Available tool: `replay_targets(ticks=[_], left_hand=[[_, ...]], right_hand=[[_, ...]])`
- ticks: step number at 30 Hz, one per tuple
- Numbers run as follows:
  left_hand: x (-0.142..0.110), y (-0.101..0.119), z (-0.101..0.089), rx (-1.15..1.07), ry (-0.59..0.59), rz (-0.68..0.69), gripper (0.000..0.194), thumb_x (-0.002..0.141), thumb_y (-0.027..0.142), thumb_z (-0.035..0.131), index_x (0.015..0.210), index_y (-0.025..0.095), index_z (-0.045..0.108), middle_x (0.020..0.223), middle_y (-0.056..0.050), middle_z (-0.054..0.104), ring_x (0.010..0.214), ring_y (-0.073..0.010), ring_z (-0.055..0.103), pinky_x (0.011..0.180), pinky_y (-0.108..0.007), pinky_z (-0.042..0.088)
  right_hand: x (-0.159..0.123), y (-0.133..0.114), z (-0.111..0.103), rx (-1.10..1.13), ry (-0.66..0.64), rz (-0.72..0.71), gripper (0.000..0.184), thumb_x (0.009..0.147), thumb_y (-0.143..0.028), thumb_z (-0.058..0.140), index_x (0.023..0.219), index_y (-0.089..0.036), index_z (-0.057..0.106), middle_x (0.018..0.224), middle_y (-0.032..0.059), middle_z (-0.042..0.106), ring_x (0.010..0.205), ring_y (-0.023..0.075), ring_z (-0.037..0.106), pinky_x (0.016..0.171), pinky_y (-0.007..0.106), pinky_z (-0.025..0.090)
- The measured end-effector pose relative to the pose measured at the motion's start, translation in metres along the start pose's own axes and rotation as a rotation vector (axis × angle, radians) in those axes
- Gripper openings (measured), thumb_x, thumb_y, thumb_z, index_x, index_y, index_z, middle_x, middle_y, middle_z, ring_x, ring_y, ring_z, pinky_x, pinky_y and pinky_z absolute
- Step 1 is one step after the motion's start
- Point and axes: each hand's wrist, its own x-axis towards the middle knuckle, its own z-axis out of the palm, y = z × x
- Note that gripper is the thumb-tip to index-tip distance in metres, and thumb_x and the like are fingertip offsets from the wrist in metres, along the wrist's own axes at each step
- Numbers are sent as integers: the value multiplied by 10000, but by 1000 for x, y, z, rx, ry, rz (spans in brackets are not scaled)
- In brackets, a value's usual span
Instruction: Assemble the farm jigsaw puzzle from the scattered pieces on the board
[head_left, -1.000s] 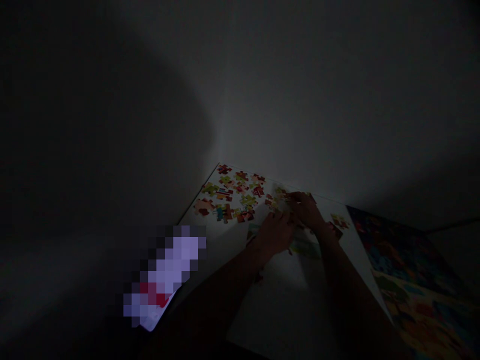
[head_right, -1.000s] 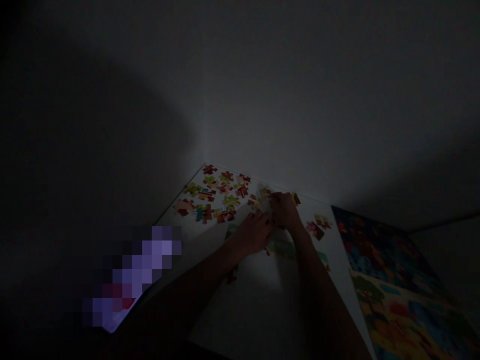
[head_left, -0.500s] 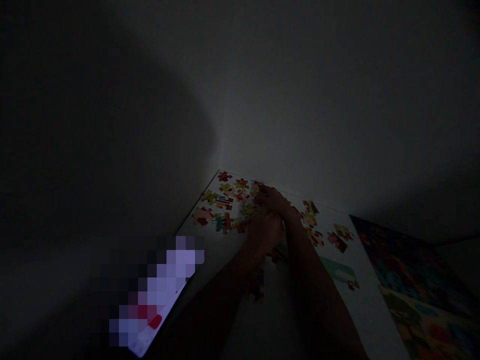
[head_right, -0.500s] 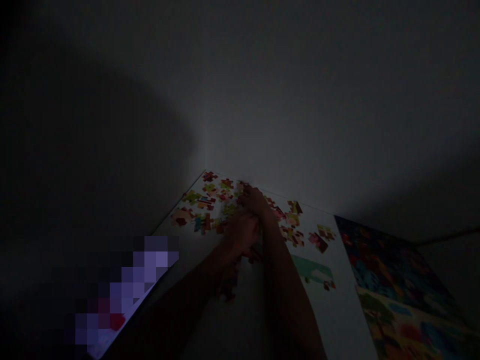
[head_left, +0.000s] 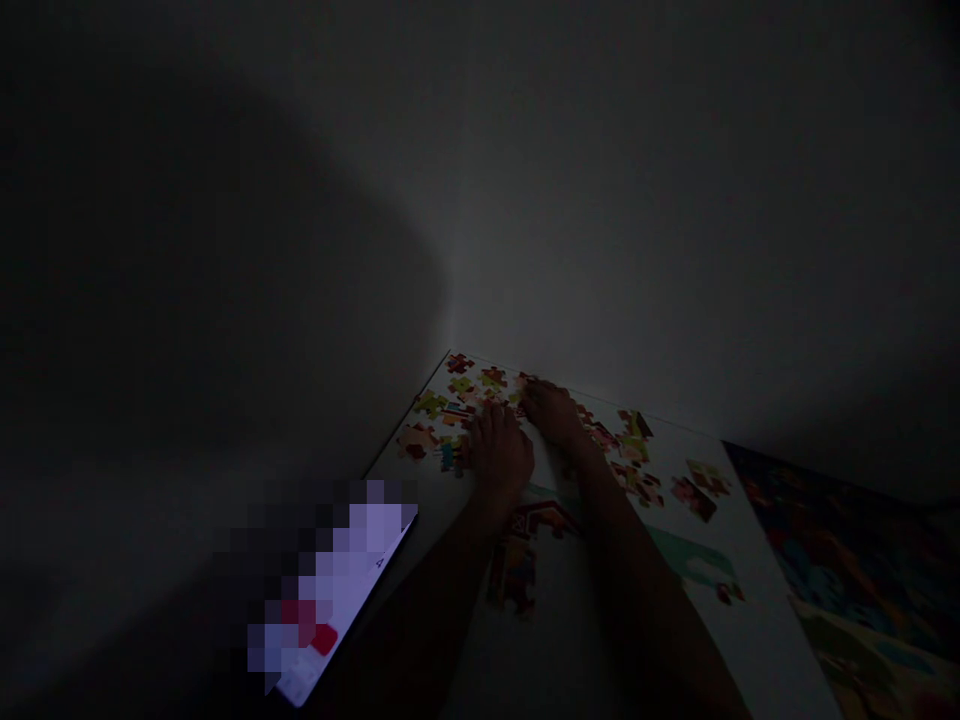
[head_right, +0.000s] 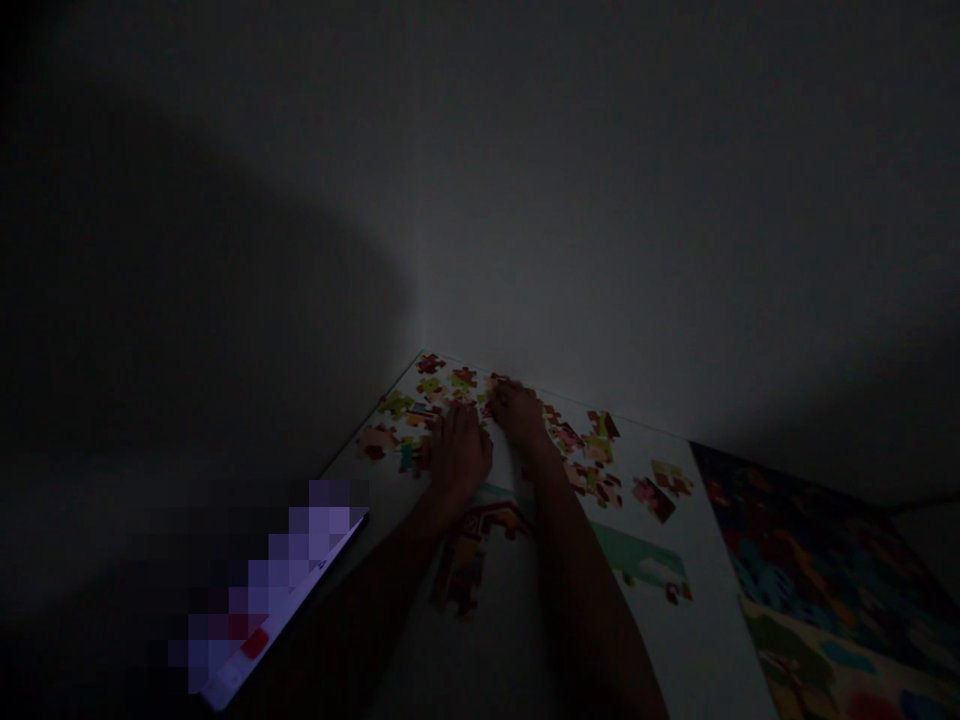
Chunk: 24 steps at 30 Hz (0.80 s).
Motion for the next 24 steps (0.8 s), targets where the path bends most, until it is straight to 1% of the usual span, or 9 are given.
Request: replay_targets(ticks=[4,7,10,12,15,18,21,24], left_hand=[[-5,4,3,47,-29,21,418,925,226,458,1295,88,595,1395,-184,583,1333,-296,512,1141,-480,370],[-6,5,6,75,-44,30,429,921,220,470,1303,76,601,1435,-196,548,1366,-313,483,1147,-483,371],[-8,2,12,96,-10,37,442,936,225,452,1331,85,593,1467,-204,510,1391,-328,453,1151,-518,361],[-8,0,16,106,6,30,463,941,244,452,1353,77,580,1489,-217,476,1410,-342,424,1166,-542,331],[-8,-2,18,125,1,6,521,933,271,477,1397,42,534,1522,-243,411,1436,-359,377,1191,-560,272],[-8,-3,16,141,-9,-6,571,940,306,478,1430,13,486,1533,-258,378,1444,-370,358,1196,-572,248],[-6,-5,12,156,-22,-2,581,957,331,453,1438,7,471,1537,-259,372,1443,-379,356,1188,-592,246],[-4,-7,8,162,-48,22,568,965,354,440,1427,27,496,1528,-258,389,1433,-385,374,1176,-609,253]], right_hand=[[-2,1,-5,18,-9,7,325,929,-246,494,1181,-175,685,1297,118,658,1170,234,598,1047,356,404],[-3,2,-7,46,6,31,320,905,-236,516,1160,-182,701,1248,103,681,1115,230,621,1008,331,432],[-5,3,-9,69,42,110,305,906,-245,504,1113,-208,726,1197,84,702,1070,225,635,957,310,453],[-7,4,-8,95,82,163,322,911,-248,481,1107,-204,733,1171,91,711,1069,230,637,949,313,455],[-8,9,-6,177,173,207,372,887,-207,449,1134,-197,726,1186,94,710,1089,234,635,981,337,449],[-9,16,-4,315,289,261,417,829,-157,428,1121,-189,724,1185,96,709,1092,231,635,1001,354,448],[-8,24,-4,489,440,365,422,751,-153,424,1048,-155,725,1123,119,718,1069,248,636,1003,388,452],[-7,31,-9,623,561,476,424,698,-186,413,989,-141,718,1069,123,727,1032,252,640,988,411,459]])
